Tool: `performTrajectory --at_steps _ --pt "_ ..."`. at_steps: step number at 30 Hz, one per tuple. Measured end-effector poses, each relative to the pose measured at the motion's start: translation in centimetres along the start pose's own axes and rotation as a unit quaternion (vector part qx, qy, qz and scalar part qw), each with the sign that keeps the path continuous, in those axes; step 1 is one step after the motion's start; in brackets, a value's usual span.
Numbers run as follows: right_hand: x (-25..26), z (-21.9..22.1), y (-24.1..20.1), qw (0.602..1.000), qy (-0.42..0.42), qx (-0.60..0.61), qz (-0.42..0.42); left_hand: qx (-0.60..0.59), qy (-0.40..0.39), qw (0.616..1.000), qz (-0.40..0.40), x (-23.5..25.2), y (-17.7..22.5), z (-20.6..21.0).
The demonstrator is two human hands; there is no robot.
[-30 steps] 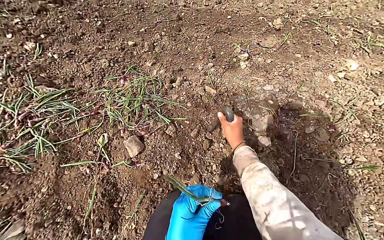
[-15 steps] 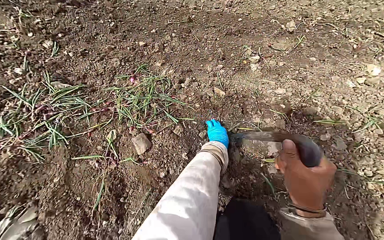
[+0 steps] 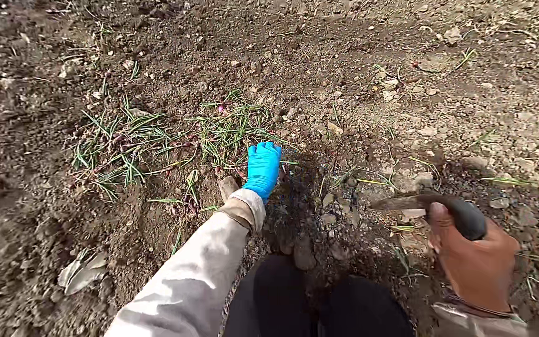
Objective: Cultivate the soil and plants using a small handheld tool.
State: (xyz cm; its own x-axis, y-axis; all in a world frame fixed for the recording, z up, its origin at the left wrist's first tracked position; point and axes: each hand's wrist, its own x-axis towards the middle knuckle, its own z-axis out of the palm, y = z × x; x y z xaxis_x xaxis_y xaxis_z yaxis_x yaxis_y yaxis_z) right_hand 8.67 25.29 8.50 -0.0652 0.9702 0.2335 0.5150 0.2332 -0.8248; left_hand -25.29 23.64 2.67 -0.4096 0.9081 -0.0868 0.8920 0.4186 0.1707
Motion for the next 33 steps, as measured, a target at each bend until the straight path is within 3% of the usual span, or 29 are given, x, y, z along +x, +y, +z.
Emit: performTrajectory --at_steps 4,6,10,14,16,21,24,26,28,29,31,33 --pt "-0.9 -3.9 -4.2 0.982 -0.052 0.172 -0.065 0.064 -0.034 0.997 -0.003 3.0 -4.7 1.5" --pt "-1.6 -1.3 -3.8 0.978 -0.069 0.191 -0.039 0.107 -0.071 0.992 0.018 4.8 -5.7 2.8" --pt "-6.7 8.7 5.3 0.984 -0.067 0.152 0.062 0.152 -0.094 0.982 0.053 5.9 -6.6 4.1" --pt "-7.9 9.8 5.9 0.983 -0.053 0.148 0.092 0.175 -0.103 0.976 0.075 6.3 -6.7 2.4" --pt "-7.8 9.7 5.6 0.984 -0.053 0.145 0.086 0.102 -0.083 0.99 0.044 6.0 -7.3 1.6" --pt "-7.7 10.1 6.0 0.985 -0.04 0.157 0.056 -0.09 0.058 0.994 -0.016 3.9 -7.1 -2.3" --pt "-7.4 10.2 6.0 0.986 -0.043 0.146 0.061 -0.274 0.169 0.945 -0.05 1.8 -5.8 -5.2" --pt "-6.9 9.8 5.5 0.988 -0.061 0.119 0.079 -0.422 0.202 0.88 -0.084 -0.1 -3.7 -5.7" --pt "-5.7 9.1 4.5 0.988 -0.093 0.081 0.093 -0.536 0.159 0.826 -0.081 -3.1 -0.5 -4.5" --pt "-5.1 8.6 3.7 0.987 -0.104 0.067 0.098 -0.553 0.121 0.821 -0.076 -4.6 1.1 -3.1" --pt "-4.3 6.4 0.8 0.99 -0.102 0.047 0.089 -0.538 0.04 0.84 -0.065 -7.0 3.9 0.4" --pt "-3.9 2.5 -2.8 0.996 -0.071 0.032 0.034 -0.465 -0.047 0.883 -0.044 -8.3 6.3 3.8"
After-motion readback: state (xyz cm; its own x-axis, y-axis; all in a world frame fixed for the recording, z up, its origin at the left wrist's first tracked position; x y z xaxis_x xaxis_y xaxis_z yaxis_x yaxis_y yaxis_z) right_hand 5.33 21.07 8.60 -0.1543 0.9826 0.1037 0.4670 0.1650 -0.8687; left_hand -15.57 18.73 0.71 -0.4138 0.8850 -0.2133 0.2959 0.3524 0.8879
